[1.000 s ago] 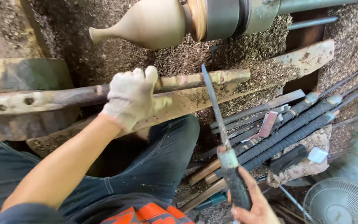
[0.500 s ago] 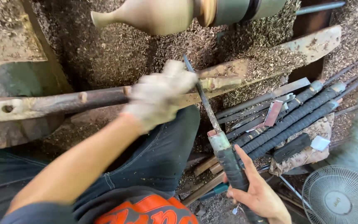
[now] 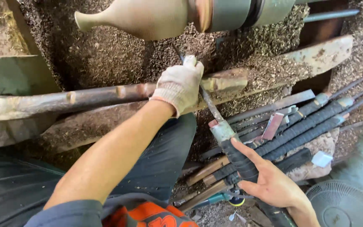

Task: The person shapes a spinning wooden vase on a lathe, holding a chisel against the rotating wood with one gloved hand while steadying the tool handle with the other. They occasionally reposition the tool and reach toward the lathe as wood shavings accumulate around the workpiece.

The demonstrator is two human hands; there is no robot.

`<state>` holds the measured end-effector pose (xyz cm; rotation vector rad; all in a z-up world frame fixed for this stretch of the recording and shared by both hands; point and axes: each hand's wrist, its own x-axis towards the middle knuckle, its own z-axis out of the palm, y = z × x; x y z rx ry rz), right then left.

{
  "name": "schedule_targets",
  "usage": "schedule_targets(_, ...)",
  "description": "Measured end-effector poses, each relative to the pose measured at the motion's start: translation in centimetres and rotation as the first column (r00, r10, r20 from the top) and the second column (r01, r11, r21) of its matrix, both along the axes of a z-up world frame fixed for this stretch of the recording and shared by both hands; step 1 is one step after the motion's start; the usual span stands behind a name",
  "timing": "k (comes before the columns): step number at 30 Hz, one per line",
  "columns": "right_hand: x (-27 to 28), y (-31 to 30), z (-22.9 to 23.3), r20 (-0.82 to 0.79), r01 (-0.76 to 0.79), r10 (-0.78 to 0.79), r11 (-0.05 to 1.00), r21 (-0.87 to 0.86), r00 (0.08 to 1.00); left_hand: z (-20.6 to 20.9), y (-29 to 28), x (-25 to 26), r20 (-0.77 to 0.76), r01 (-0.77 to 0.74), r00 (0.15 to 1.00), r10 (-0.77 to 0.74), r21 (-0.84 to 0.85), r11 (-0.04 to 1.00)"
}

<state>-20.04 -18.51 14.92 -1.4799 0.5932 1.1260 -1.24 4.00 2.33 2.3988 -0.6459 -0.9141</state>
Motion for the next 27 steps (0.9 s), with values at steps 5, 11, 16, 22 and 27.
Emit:
schedule_targets(5, 0.2, -2.6, -2.2, -0.049, -0.151, 0.153, 0.987, 0.053, 0.987, -0.3, -0.9, 0.2, -0.051, -0.157, 0.985, 0.163, 0.105, 0.982)
schedule_targets(11, -2.2, -3.1, -4.1, 0.005, -0.021, 0.021, 0.994, 0.111, 1.000, -0.2, -0.8, 0.1, -0.046, -0.117, 0.991, 0.123, 0.101, 0.988)
schedule_targets(16, -3.7, -1.6, -3.9, 0.091, 0.019, -0.026, 0.997, 0.078, 0.996, -1.5, -0.9, -0.2, 0.031, -0.118, 0.993, 0.117, 0.040, 0.992)
schedule_targets(22, -5.0, -0.4, -4.1, 0.026, 0.088, -0.089, 0.995, 0.037, 0.996, 1.5, -0.9, 1.9, -0.229, -0.005, 0.972, 0.046, 0.175, 0.985)
schedule_targets(27, -6.4, 0.4, -4.3, 0.052, 0.124, -0.125, 0.992, 0.022, 0.991, 0.0, -0.6, 0.9, -0.119, -0.043, 0.991, 0.053, 0.086, 0.995)
